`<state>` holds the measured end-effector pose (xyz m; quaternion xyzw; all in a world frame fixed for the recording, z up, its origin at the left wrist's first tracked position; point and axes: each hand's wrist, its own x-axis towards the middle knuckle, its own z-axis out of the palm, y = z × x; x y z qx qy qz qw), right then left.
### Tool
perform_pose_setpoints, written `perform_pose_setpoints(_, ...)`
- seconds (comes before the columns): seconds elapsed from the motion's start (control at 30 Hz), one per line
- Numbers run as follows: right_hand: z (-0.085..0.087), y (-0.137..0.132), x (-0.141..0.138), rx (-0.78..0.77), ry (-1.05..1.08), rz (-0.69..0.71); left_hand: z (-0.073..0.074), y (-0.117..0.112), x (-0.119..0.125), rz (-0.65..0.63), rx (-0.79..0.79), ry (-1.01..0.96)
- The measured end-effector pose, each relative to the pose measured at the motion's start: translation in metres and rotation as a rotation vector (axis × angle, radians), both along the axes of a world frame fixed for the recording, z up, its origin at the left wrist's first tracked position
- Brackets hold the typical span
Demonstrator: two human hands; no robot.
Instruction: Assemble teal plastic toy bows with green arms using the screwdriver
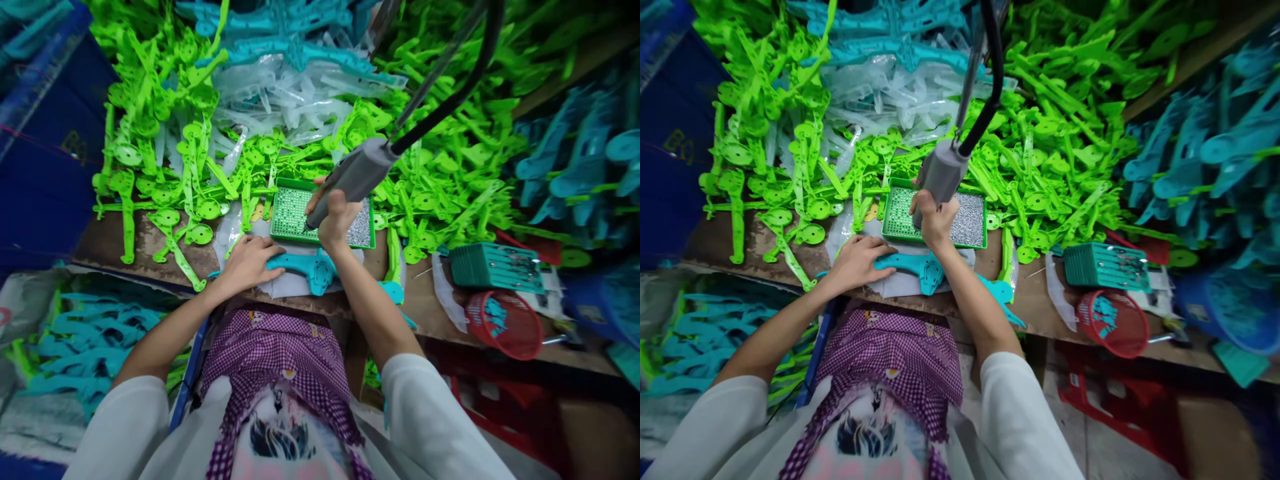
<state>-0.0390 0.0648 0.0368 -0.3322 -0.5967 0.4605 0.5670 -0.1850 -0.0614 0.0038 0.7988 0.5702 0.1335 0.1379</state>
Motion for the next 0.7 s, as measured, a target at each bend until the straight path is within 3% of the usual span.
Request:
perform_pose_setpoints(0.1, -0.013, 0.005, -0.005, 0.067, 0.144, -0.057, -0.001, 0.0, 0.0, -0.003, 0.006, -0.005)
perform_pose_setpoints(0.43, -0.022, 0.007, -0.009, 0.062, 0.129, -0.025, 0.001, -0.001, 0.0, 0.006, -0.001, -0.006)
perform_pose_setpoints(0.57, -0.01, 0.007, -0.006, 0.056, 0.09, -0.055, 0.002, 0.0, 0.0, 0.001, -0.01, 0.007)
perform_pose_setpoints(0.7, 0.017, -0.01, 0.014, 0.074, 0.253, -0.098, 0.004, 0.001, 0.0, 0.0, -0.03, 0.009)
